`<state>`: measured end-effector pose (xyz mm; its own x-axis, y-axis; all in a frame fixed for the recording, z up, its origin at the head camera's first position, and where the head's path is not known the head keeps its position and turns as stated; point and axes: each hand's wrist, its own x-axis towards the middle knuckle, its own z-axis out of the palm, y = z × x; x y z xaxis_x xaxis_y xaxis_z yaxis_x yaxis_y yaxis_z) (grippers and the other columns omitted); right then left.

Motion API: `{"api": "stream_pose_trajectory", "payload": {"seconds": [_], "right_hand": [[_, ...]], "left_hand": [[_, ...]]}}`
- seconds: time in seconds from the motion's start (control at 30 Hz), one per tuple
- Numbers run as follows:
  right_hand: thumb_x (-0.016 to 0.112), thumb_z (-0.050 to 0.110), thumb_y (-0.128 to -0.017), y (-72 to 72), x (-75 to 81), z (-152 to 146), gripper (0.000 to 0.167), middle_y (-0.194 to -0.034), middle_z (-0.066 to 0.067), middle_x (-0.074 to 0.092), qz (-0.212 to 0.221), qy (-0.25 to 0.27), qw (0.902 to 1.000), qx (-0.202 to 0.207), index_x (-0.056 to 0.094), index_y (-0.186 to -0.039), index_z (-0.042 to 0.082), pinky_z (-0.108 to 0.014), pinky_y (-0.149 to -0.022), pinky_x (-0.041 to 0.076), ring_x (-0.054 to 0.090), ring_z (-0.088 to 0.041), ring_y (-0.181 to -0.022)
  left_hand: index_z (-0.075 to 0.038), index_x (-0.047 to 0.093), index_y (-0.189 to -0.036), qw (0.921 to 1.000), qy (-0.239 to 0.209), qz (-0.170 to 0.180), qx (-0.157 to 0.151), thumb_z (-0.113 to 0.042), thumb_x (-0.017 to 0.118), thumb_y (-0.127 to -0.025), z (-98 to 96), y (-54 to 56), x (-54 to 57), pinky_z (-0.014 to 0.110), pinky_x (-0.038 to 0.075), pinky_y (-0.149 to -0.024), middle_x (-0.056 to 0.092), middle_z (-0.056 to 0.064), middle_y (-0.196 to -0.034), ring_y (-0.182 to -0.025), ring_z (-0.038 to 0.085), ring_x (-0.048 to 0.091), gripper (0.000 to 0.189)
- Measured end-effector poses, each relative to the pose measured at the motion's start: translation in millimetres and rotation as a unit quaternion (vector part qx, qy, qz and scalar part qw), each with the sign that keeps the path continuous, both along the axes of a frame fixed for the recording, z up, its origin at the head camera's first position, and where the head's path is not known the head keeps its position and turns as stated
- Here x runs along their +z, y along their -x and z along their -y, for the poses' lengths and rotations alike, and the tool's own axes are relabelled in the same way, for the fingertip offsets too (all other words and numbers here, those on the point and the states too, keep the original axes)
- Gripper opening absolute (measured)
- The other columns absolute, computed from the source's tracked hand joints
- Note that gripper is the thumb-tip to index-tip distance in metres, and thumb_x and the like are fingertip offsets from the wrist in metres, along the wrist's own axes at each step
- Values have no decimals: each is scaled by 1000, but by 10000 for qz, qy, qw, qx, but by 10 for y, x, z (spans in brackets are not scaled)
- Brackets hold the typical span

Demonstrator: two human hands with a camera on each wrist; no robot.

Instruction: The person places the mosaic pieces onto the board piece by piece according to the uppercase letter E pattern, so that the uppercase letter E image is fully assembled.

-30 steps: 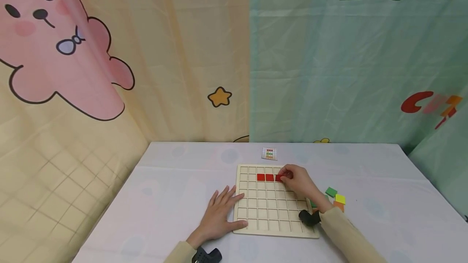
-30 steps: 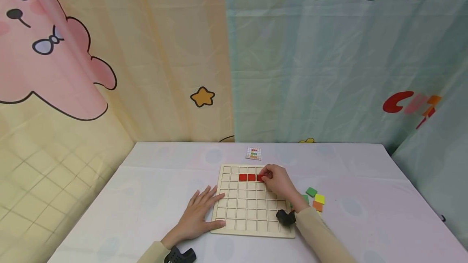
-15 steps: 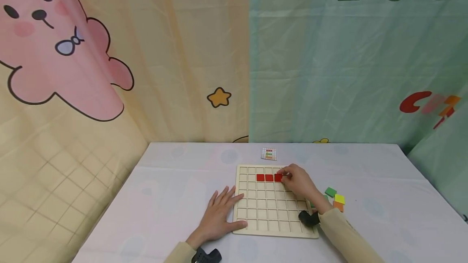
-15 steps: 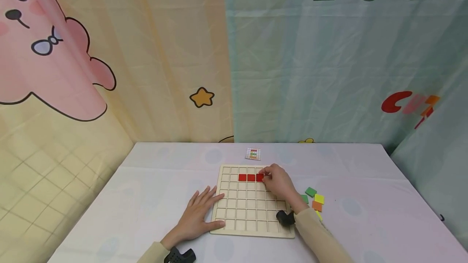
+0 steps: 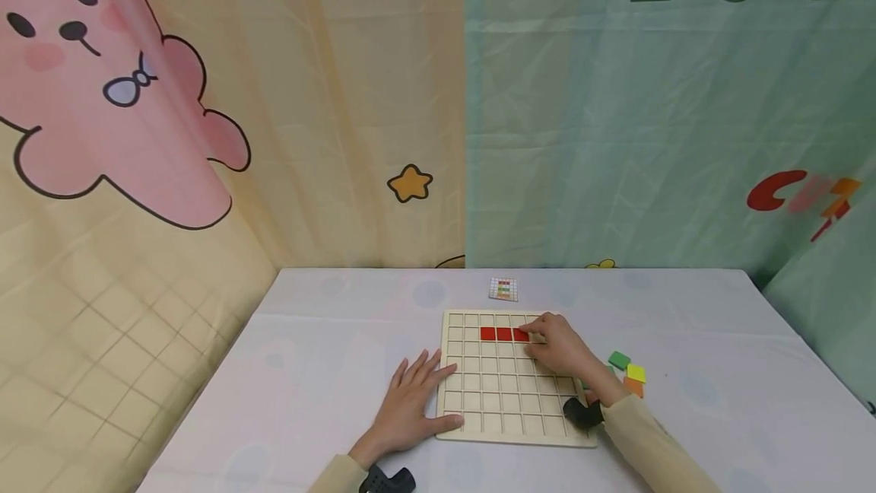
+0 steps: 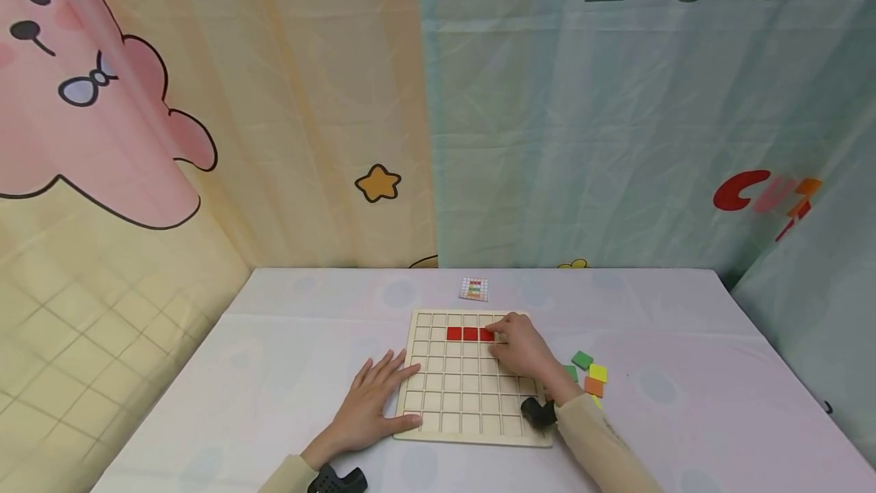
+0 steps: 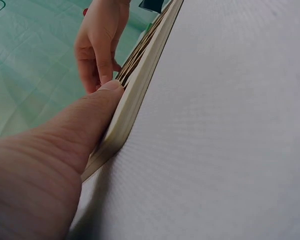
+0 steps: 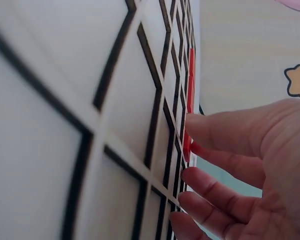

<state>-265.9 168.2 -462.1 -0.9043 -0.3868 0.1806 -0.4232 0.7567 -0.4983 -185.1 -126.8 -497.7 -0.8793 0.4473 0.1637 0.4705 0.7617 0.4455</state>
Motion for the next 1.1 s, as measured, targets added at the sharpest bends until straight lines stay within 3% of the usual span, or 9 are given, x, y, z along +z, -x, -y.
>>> {"api": "stream_pose_trajectory", "payload": {"seconds": [0.17, 0.27, 0.4, 0.6, 0.9, 1.1], "right_hand": [[66, 6, -88, -77, 23, -138, 30, -108, -10, 58, 165, 403, 9981, 444, 65, -117, 0, -41, -77, 49, 55, -28, -97], [65, 6, -89, -146, 50, -260, 26, -110, -8, 58, 206, 664, 9964, 495, 66, -115, 1, -40, -77, 51, 58, -28, -100], [66, 7, -89, -243, 101, -466, 22, -109, -6, 59, 145, 691, 9972, 237, 68, -111, 3, -40, -77, 51, 57, -29, -101], [67, 8, -88, -347, 170, -831, 20, -106, -6, 60, 72, 318, 9986, -416, 69, -107, 6, -43, -75, 50, 56, -29, -96], [74, 18, -82, -392, 254, -1232, 22, -91, -6, 57, 1232, -411, 9842, -1204, 65, -95, 3, -35, -63, 47, 50, -23, -77], [77, 17, -79, -393, 203, -1349, 25, -84, -6, 56, 1293, -526, 9821, -1264, 62, -92, 1, -37, -64, 47, 49, -22, -74]], "left_hand": [[-20, 44, -143, 10000, 14, -46, -8, -68, 54, -82, 1, 6, -19, 52, 4, -111, 26, 7, -154, -142, 28, 14, 78], [-20, 44, -143, 10000, 15, -55, -10, -68, 54, -82, -1, 7, -21, 52, 3, -112, 26, 6, -154, -142, 28, 14, 78], [-19, 44, -143, 10000, -5, -50, -29, -67, 55, -82, -3, 6, -15, 52, 4, -111, 27, 7, -154, -142, 28, 14, 78], [-19, 45, -142, 10000, 10, -40, -21, -67, 56, -82, -3, 2, -2, 52, 4, -112, 27, 8, -153, -142, 29, 14, 78], [-18, 44, -142, 10000, 0, -49, -20, -66, 56, -82, -7, -3, 6, 51, 3, -112, 27, 8, -153, -142, 29, 14, 78], [-18, 44, -142, 10000, -22, -10, -12, -66, 56, -82, -10, -4, 14, 51, 3, -112, 26, 8, -153, -142, 29, 14, 78]]}}
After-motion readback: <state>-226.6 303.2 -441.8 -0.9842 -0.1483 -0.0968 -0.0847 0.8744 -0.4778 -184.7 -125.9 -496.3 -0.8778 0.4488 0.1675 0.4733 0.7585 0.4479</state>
